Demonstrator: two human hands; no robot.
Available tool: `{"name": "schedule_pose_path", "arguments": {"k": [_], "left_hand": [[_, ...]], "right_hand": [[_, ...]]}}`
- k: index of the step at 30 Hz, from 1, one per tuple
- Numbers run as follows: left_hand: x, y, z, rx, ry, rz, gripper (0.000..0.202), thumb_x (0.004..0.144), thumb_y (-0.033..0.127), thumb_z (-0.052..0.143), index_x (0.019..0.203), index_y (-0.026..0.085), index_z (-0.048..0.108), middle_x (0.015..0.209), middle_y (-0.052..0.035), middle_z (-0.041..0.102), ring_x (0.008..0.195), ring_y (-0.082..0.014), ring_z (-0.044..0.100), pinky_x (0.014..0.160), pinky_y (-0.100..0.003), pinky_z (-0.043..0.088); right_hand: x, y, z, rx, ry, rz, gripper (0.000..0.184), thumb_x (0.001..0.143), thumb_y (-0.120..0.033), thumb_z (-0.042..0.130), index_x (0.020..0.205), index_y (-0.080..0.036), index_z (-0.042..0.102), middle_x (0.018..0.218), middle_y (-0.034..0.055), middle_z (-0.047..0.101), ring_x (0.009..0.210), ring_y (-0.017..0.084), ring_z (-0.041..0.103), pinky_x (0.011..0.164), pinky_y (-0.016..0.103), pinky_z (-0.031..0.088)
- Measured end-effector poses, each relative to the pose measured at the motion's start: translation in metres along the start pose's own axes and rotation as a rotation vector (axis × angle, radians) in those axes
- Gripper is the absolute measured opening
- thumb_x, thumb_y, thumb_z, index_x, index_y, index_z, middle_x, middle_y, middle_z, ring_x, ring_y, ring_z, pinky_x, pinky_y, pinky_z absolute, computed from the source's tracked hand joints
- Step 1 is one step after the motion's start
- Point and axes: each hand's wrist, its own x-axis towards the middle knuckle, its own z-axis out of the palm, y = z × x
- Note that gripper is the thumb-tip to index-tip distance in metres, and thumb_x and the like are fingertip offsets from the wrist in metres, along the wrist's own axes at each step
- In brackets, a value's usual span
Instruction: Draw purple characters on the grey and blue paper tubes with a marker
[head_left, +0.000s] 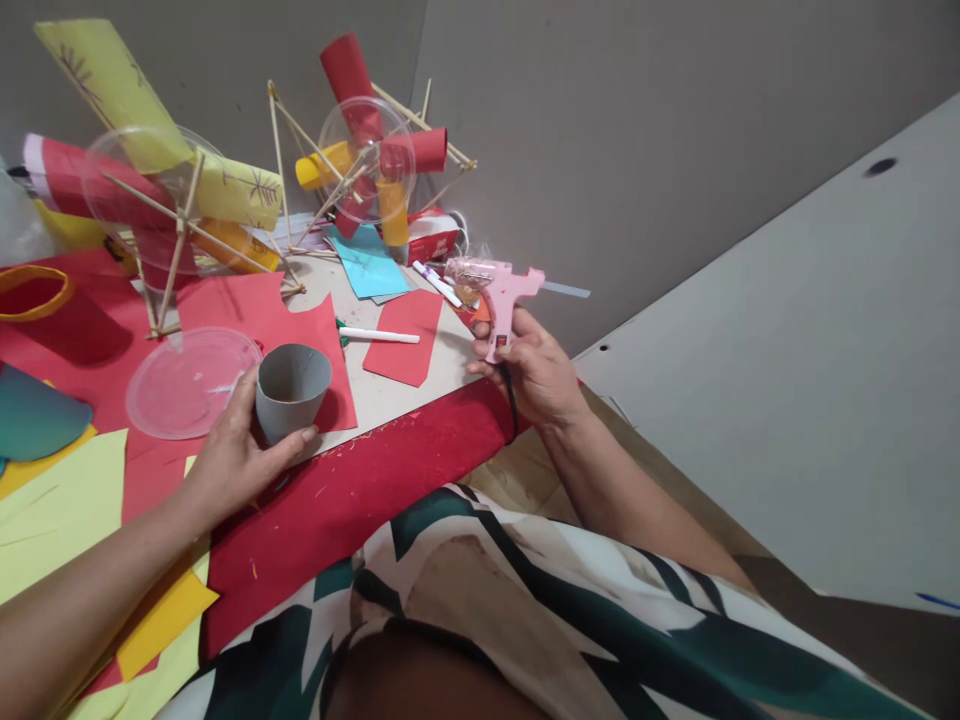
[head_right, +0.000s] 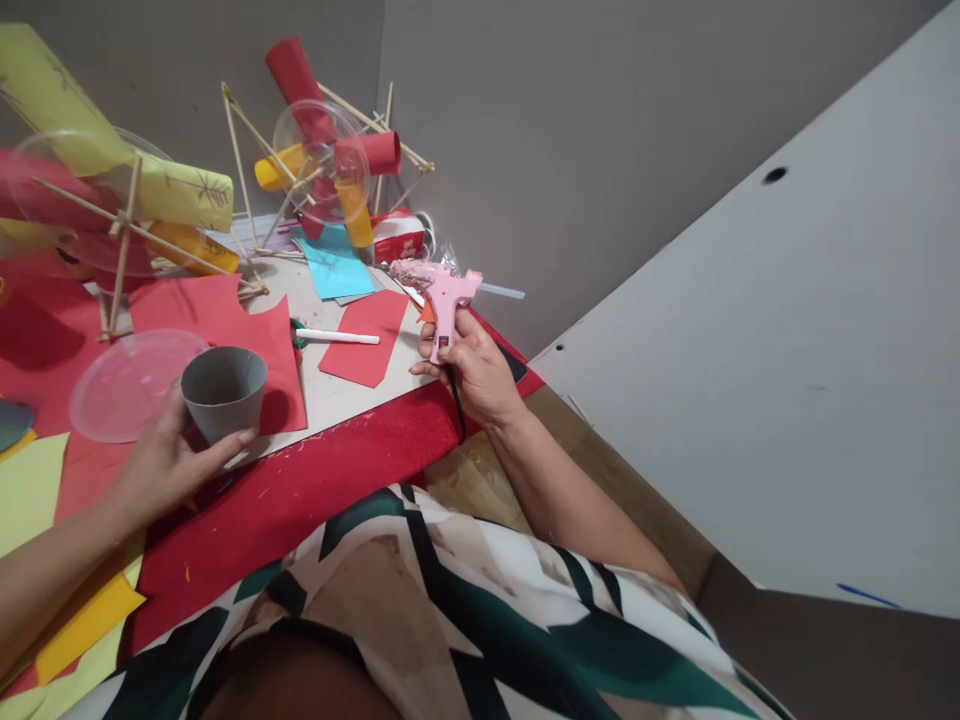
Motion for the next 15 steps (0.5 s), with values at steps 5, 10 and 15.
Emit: {"name": "schedule_pose_path", "arguments": {"k": [5,10,15], "left_hand": [[-0.001,-0.001,0.000,0.001,0.007,0.007,0.085,0.090,0.055,0.070,0.159,0.010,0.048,0.145,-0.0244,0.067,0.128,-0.0406,0.068,0.105,-0.055,0.058],[0.000,-0.003,0.001,0.004,0.034,0.018,0.086,0.088,0.058,0.071,0.158,0.013,0.049,0.145,-0.0234,0.069,0.127,-0.0410,0.069,0.104,-0.057,0.058],[0.000,-0.004,0.002,0.006,0.030,0.018,0.084,0.088,0.056,0.072,0.157,0.014,0.050,0.141,-0.0218,0.071,0.122,-0.0391,0.071,0.098,-0.054,0.060]], "right_hand": [[-0.001,-0.003,0.001,0.027,-0.001,-0.038,0.039,0.067,-0.024,0.075,0.103,-0.032,0.063,0.100,-0.0045,0.070,0.083,0.014,0.069,0.074,0.031,0.072],[0.000,-0.001,-0.006,0.056,-0.008,-0.064,0.032,0.073,-0.035,0.083,0.100,-0.030,0.066,0.100,-0.0036,0.071,0.079,0.013,0.068,0.070,0.027,0.070],[0.009,0.005,-0.030,0.008,0.048,-0.148,0.035,0.081,-0.053,0.088,0.099,-0.031,0.067,0.096,-0.0036,0.073,0.081,0.014,0.073,0.075,0.032,0.073]]}}
